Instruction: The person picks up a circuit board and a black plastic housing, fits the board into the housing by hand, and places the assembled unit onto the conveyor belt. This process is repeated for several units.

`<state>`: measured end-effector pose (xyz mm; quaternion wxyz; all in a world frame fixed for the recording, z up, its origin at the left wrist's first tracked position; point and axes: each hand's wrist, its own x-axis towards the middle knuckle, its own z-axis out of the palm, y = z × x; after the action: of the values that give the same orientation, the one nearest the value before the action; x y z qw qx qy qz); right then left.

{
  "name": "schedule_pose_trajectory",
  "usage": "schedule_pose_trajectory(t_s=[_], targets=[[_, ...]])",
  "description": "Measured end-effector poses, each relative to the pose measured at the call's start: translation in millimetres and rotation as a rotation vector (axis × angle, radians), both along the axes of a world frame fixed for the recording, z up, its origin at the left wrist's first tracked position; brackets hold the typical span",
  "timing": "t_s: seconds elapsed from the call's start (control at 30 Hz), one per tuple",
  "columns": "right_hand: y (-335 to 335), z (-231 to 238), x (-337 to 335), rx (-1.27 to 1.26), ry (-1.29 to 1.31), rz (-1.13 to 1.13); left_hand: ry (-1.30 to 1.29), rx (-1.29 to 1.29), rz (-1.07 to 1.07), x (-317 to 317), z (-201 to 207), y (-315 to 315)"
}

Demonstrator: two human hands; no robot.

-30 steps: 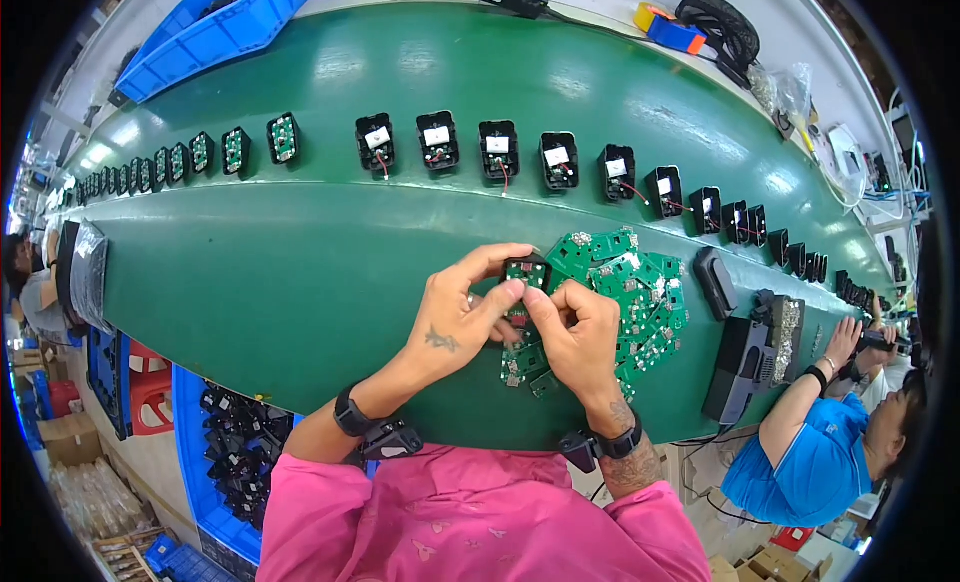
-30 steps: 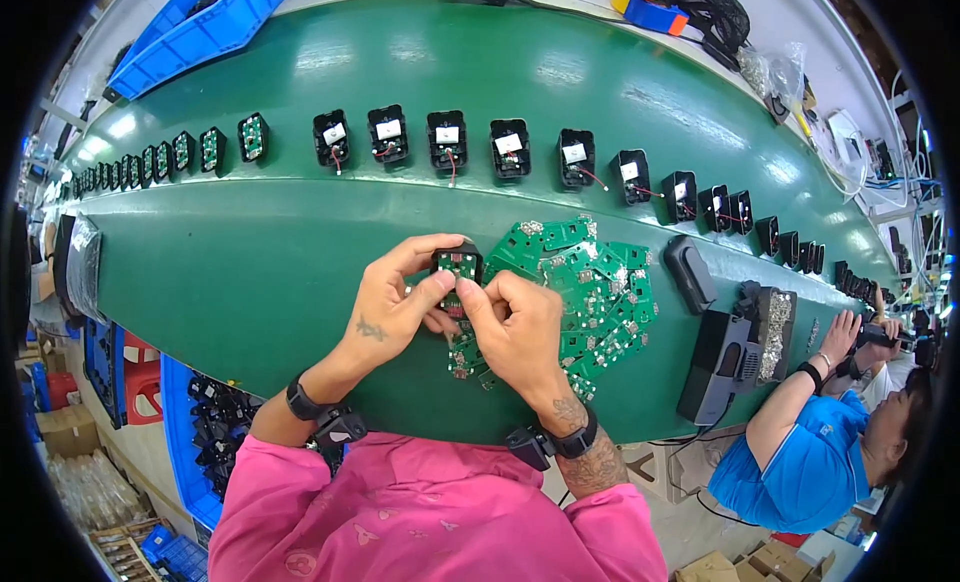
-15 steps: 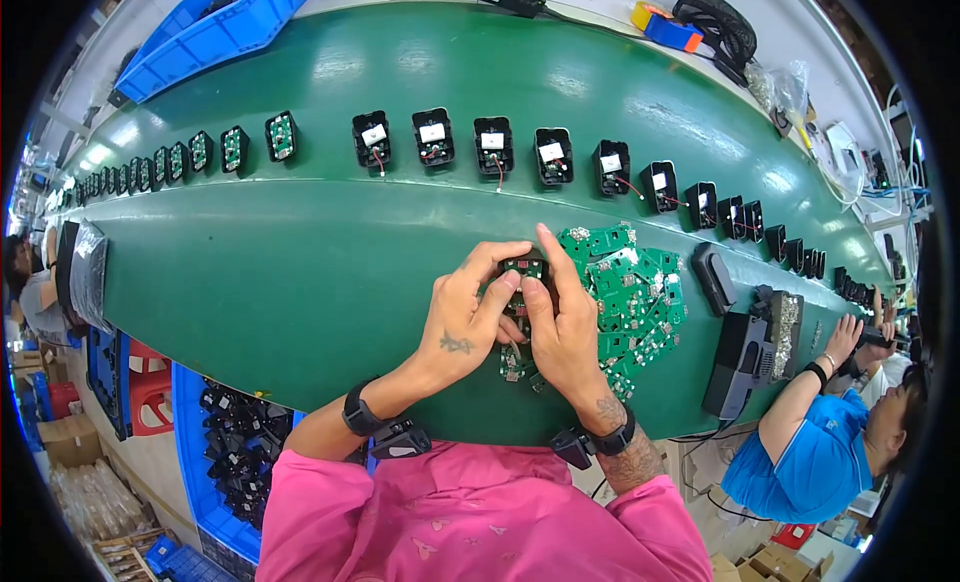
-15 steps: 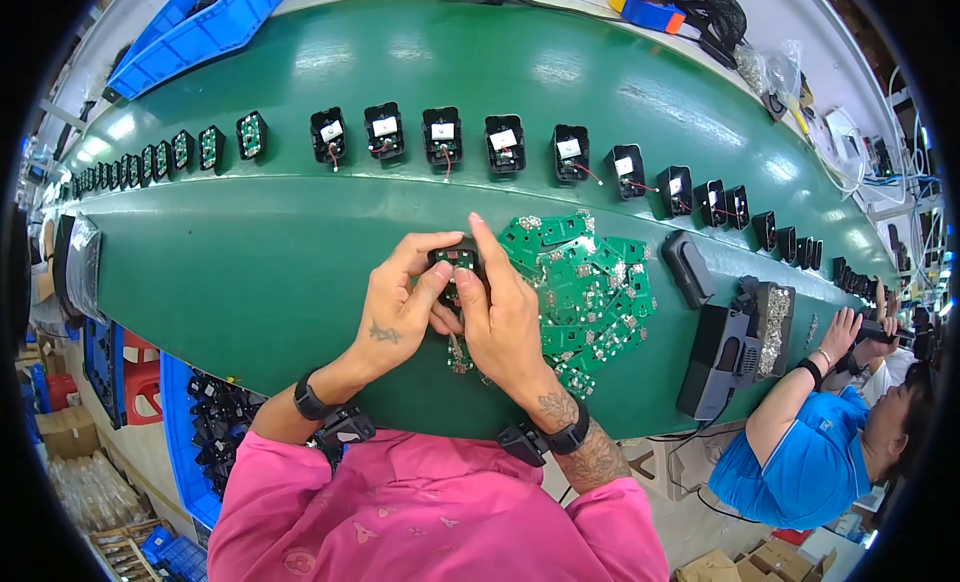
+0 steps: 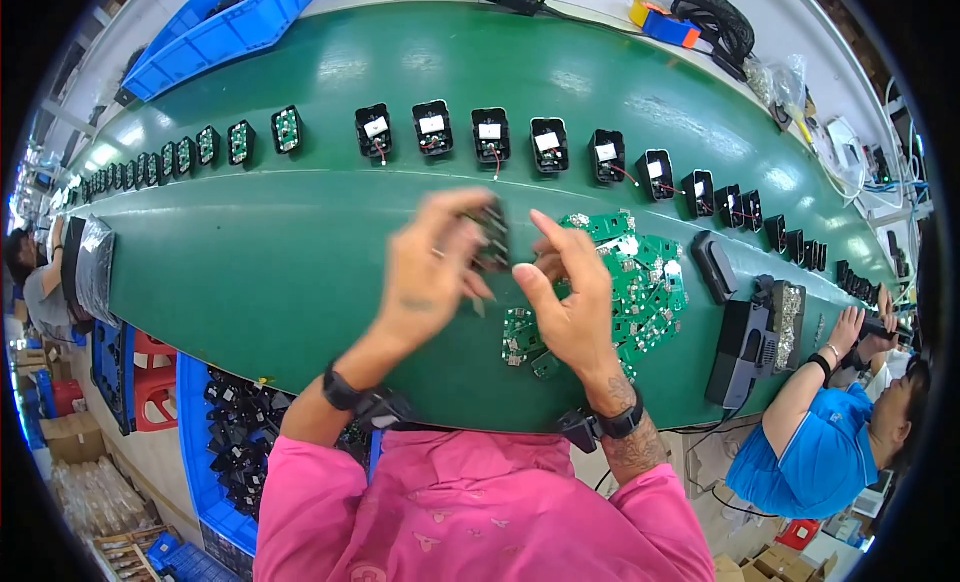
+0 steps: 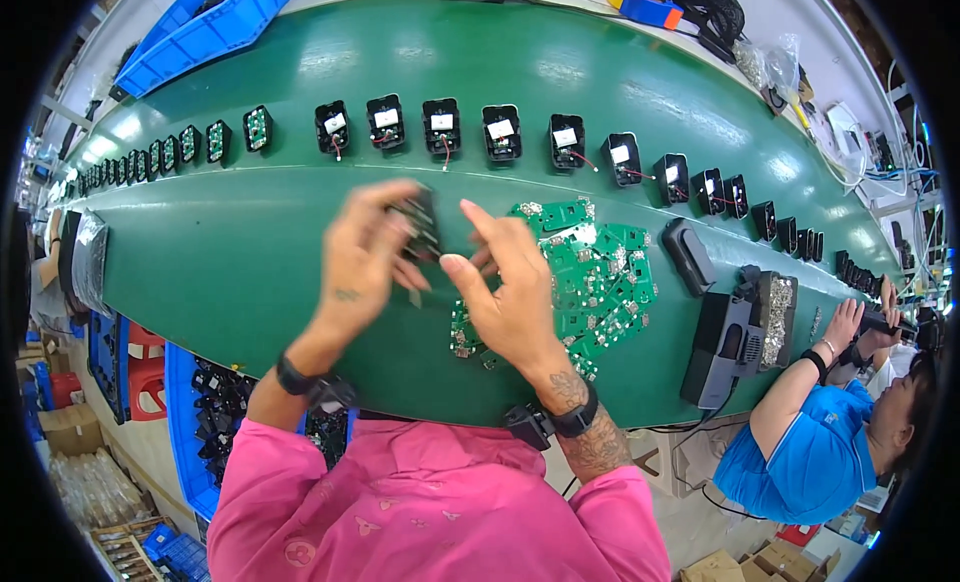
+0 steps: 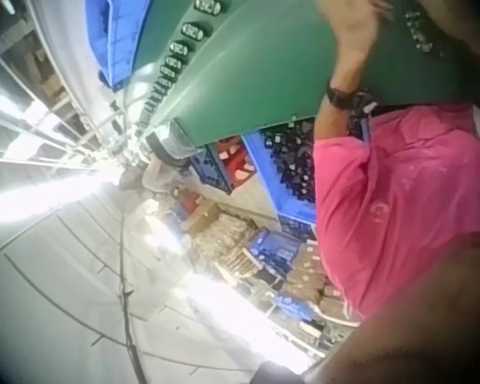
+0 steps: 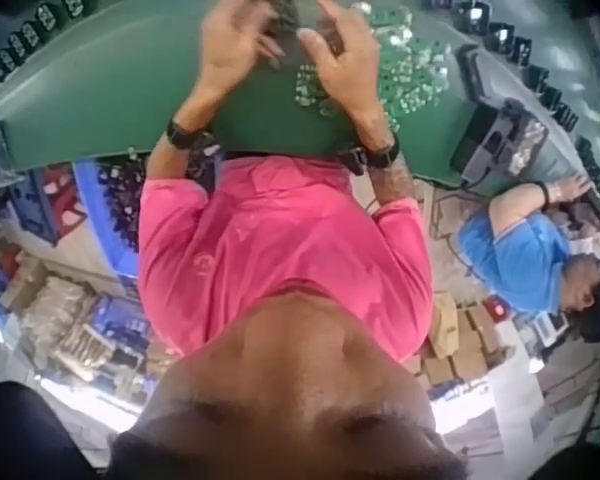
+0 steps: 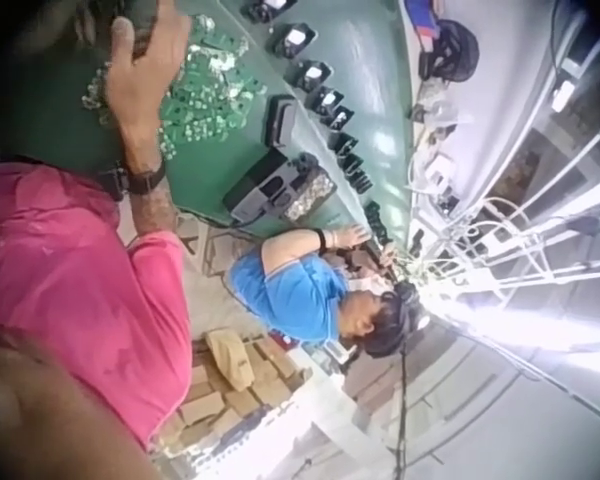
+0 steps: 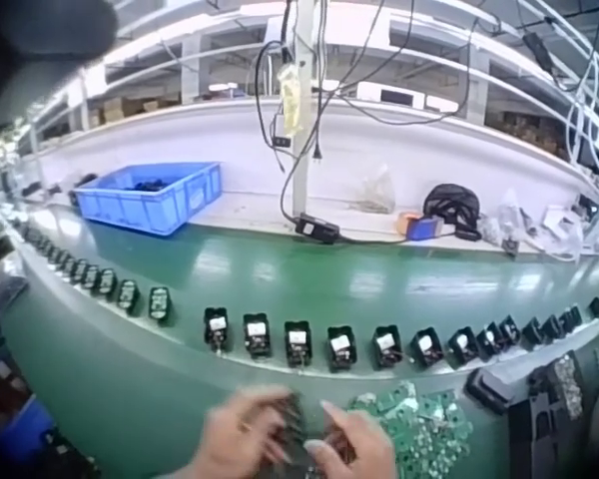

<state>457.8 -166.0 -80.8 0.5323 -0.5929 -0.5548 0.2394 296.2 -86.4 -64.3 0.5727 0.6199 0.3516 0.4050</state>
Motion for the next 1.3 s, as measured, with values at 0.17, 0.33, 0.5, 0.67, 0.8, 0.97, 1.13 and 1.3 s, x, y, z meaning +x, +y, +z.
schedule_pose_trajectory(t_s=[0.17, 0.33, 0.5, 0.67, 0.8, 0.97, 1.13, 1.3], targets=[[-18, 16, 32, -0.048, -0.587, 0.249, 0.264, 0.106, 0.416, -96, 7, 104], [-37, 22, 34, -0.264, -0.719, 0.344, 0.417, 0.162, 0.427, -106, -32, 165], [-34, 19, 34, -0.219, -0.718, 0.365, 0.496, 0.247, 0.391, -96, -36, 180], [-28, 16, 39, -0.035, -0.534, 0.263, 0.769, 0.713, 0.499, -100, -33, 188], [-25, 15, 37, 0.044, -0.354, 0.059, 0.906, 0.623, 0.051, -95, -3, 159], [-34, 4, 38, 0.127, -0.128, 0.026, 0.809, 0.764, -0.050, -80, -19, 172], [-33, -2, 37, 0.044, 0.333, -0.056, 0.489, 0.559, 0.103, -55, -17, 117], [-25, -3, 27, 0.057, 0.358, -0.053, 0.657, 0.315, -0.154, -11, 19, 24]])
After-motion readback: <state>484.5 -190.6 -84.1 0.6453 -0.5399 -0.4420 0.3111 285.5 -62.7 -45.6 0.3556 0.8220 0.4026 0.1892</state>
